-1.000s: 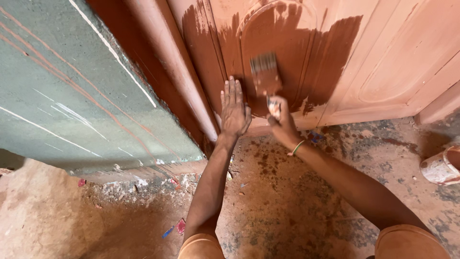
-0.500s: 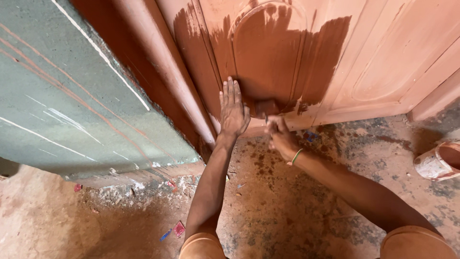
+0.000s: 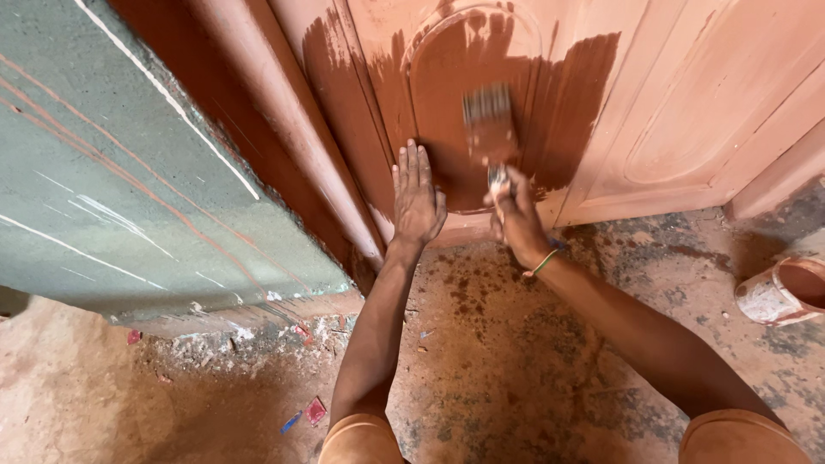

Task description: The person dips a paintbrush into a can of reddish-brown paint and brushes the paint onto a paneled wooden door, working across the recessed panels and edges while steadying the door with the other hand. They continue coating successive sections of the door surface throughout the clip.

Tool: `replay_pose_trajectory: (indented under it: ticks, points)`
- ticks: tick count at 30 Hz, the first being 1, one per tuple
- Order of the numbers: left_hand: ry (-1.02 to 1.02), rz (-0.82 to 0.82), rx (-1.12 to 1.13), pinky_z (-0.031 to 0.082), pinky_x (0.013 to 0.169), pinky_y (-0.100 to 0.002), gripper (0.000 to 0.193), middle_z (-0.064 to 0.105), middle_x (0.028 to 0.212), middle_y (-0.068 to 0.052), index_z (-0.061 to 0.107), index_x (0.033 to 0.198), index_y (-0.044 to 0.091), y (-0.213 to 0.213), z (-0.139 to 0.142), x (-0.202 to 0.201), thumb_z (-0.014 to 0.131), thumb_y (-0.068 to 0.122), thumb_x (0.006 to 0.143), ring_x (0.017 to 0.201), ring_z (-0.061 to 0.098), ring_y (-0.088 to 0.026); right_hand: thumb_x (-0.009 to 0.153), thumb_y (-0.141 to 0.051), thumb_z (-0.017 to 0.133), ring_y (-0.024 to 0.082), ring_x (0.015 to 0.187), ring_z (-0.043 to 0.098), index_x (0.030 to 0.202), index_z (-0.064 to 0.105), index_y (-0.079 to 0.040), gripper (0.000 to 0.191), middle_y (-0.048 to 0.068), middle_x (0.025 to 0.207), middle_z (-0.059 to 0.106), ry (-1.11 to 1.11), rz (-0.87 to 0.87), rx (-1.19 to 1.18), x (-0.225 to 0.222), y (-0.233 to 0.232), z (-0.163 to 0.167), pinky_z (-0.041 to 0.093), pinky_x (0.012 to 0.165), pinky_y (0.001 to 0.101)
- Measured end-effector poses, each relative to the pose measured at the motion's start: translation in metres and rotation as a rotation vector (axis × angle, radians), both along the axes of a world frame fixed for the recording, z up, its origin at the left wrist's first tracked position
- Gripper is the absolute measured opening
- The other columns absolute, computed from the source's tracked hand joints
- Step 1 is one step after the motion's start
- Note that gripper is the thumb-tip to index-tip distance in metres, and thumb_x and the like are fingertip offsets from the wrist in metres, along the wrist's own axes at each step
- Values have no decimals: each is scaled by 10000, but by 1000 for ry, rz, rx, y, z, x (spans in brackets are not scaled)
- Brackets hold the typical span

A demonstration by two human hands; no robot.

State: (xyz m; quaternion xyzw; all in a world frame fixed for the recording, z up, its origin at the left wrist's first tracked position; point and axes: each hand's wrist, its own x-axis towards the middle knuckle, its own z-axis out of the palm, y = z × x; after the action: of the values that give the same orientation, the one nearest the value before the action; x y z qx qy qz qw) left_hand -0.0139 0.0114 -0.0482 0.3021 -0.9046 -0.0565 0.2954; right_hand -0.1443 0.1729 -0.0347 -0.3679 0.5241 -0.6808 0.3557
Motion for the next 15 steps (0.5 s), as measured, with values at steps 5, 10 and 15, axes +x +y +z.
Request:
replay_pose_trajectory:
  ticks: [5, 10, 15]
  points:
    - [-41, 23, 10, -17, 1260, -460, 849, -101, 1654, -174, -20, 1569, -22, 3, 4, -8, 419, 83, 850, 1539, -75, -322, 1021, -149, 401, 96, 475, 428, 1317, 455, -134, 301, 65, 785, 565, -238, -37, 494, 15, 4, -81, 379, 356, 201]
    - [-36, 4, 25, -17, 1259, -457, 855, -76, 1658, -173, 7, 1561, -22, 9, 4, -13, 442, 115, 837, 1539, -64, -317, 1065, -187, 436, 80, 484, 386, 1029, 485, -70, 132, 36, 742, 511, -497, 111, 524, 8, 0, -106, 370, 365, 225]
    - [-22, 1, 4, -13, 1256, -469, 882, -59, 1660, -185, 23, 1569, -32, 10, 6, -16, 468, 111, 821, 1540, -54, -322, 1084, -227, 416, 83, 508, 432, 1112, 511, -20, 229, 66, 791, 552, -293, 28, 313, -12, -3, -42, 395, 376, 227]
